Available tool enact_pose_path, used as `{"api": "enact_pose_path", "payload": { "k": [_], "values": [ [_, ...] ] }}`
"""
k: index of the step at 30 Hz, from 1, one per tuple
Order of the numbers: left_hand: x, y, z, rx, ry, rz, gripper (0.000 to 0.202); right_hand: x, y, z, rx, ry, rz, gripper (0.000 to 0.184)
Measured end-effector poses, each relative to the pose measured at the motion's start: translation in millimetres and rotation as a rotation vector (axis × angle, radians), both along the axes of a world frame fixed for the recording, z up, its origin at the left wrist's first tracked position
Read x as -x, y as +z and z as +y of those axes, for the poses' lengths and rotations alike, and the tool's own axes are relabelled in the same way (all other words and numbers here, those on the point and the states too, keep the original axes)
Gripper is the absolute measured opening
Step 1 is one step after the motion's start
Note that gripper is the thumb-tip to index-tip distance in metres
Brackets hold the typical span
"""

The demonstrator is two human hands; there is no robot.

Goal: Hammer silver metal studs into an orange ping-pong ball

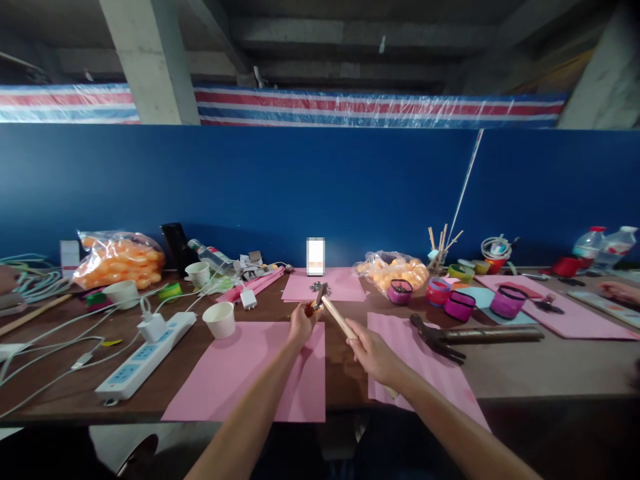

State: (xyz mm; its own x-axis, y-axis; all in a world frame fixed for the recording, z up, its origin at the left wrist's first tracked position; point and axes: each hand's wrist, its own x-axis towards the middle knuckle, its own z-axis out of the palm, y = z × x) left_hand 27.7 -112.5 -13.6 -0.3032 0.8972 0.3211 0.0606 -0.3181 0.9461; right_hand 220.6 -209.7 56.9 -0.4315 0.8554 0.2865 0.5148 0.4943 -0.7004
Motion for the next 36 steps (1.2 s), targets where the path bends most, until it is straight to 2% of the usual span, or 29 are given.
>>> {"api": "enact_pose_path", "payload": {
  "k": [5,17,22,25,28,32,36],
  "values": [
    [-1,1.9,0,-0.006,-0.008,-0.01,0.033,-1,0.2,-1,0.046,-0.009,0.068,0.042],
    [2,1.7,2,0.002,-0.014,0.008,0.034,2,-0.2,-3,0.042,-0.009,0.06,0.042],
    [3,1.8,1,0.006,0.008,0.044,0.033,0,5.2,10,0.043,0.017,0.048,0.039],
    [3,3.9,-1,0.006,0.038,0.071,0.034,-5,9.0,29,-0.108,-0.042,-0.004,0.036],
    [4,6.2,-5,0.0,0.05,0.103,0.035,-10,8.1,49,-0.229,-0.153,-0.142,0.035],
    [5,6.7,-5,0.007,0.048,0.138,0.036,-20,0.9,71,-0.18,-0.315,-0.305,0.038],
    [5,5.5,-2,0.009,0.046,0.162,0.035,-28,-5.9,84,-0.155,-0.365,-0.298,0.043]
  ]
}}
